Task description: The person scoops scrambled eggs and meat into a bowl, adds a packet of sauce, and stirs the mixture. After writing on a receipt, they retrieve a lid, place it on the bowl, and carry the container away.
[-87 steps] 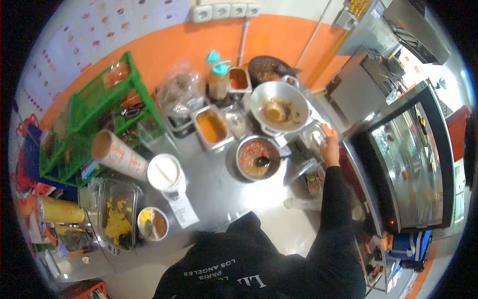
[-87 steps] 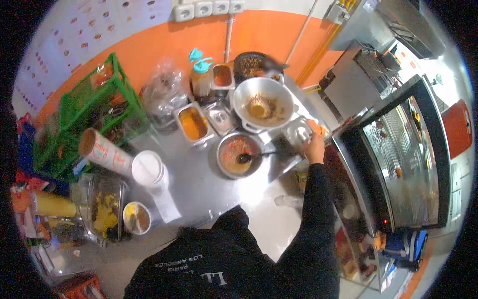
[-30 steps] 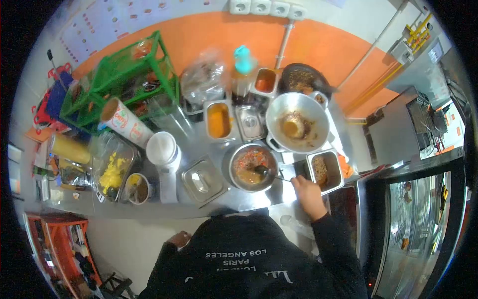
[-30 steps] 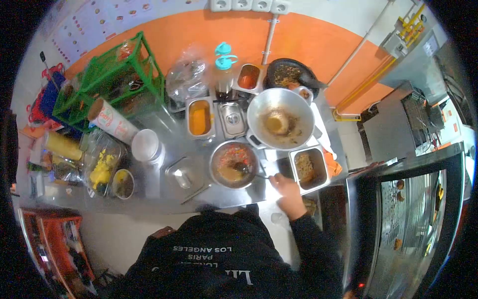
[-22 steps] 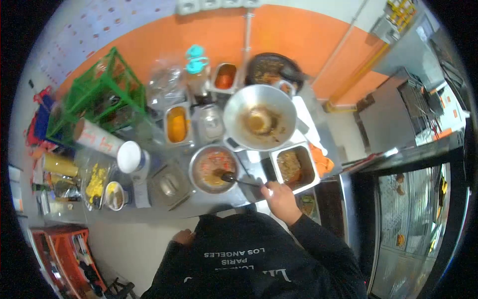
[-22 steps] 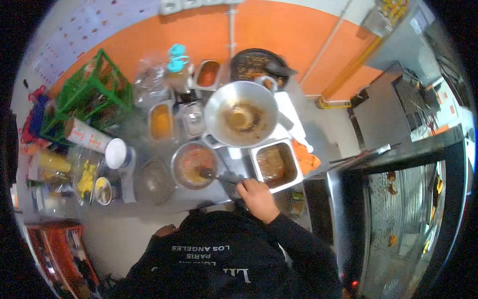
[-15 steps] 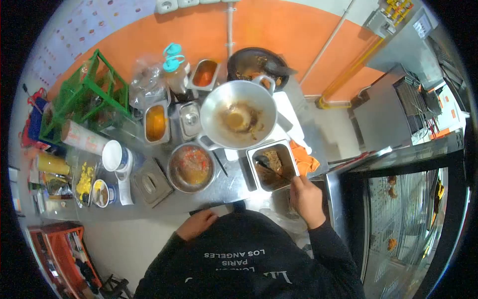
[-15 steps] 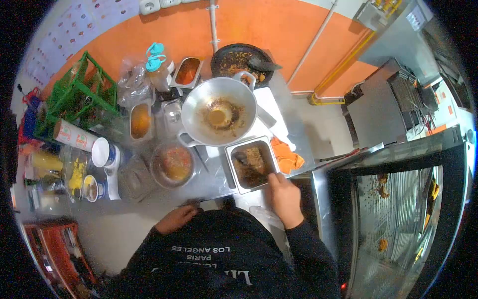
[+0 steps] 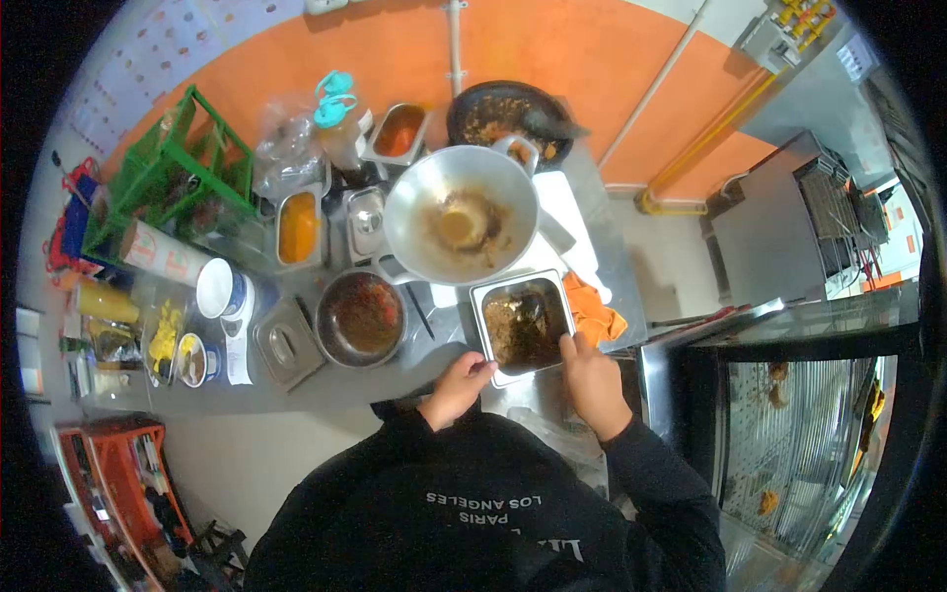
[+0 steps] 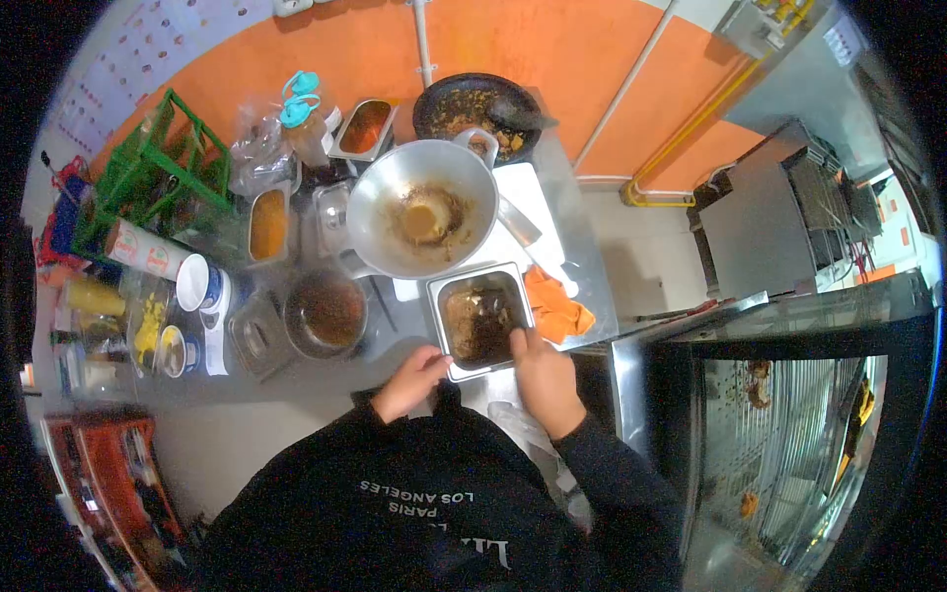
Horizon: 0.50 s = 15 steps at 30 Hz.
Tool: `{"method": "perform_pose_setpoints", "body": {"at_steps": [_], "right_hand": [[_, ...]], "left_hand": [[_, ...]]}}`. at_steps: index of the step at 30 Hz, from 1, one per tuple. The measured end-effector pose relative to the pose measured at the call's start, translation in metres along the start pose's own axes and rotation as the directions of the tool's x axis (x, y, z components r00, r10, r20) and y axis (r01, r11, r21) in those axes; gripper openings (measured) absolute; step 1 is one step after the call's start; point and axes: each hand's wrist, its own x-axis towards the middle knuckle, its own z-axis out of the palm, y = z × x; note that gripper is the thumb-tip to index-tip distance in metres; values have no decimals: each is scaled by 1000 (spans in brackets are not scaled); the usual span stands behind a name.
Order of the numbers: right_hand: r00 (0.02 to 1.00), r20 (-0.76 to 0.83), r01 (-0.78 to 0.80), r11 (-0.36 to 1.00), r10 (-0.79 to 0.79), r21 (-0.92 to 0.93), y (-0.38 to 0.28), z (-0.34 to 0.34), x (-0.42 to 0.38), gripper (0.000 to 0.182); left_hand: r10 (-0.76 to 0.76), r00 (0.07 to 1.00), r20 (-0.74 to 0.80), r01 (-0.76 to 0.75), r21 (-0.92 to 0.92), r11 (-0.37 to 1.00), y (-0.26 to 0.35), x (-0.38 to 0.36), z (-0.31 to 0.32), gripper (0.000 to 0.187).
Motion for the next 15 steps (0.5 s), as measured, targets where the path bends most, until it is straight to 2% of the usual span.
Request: {"method": "perform_pose_setpoints", "body": {"at_steps": [2, 3, 6, 7, 10, 11, 14, 15], "right_hand": [[1000, 3, -31, 1000, 31, 6, 6, 11, 8, 16], [996, 86, 9, 998, -14, 59, 6, 14, 5, 18], [979, 162, 104, 984, -127, 144, -10, -10, -3, 19], [983, 148, 89, 986, -110, 143, -7, -13, -5, 21], [998, 48, 28, 998, -31, 64, 8, -14, 2, 21], [994, 109, 3, 1000, -1, -26, 12, -10, 4, 20], [970, 242, -46, 996, 27, 73, 6, -4, -4, 19], [976, 216, -34, 978, -12, 207, 3, -1, -11, 15]], "left_hand": [[19, 999, -34, -20, -22, 1000, 9, -4, 10, 26], [31, 998, -52, -33, -31, 999, 11, -4, 11, 25], [52, 998, -34, -58, -207, 977, -15, 9, 13, 21], [22, 999, -36, -31, -268, 963, -17, 8, 13, 20], [-33, 999, -9, 26, -430, 903, -17, 4, 14, 18], [-27, 1000, 13, 30, -473, 881, -16, 3, 13, 19], [-5, 999, 42, 25, -489, 872, -6, -1, 10, 19], [-2, 999, 46, 24, -477, 879, -4, -3, 9, 19]]}}
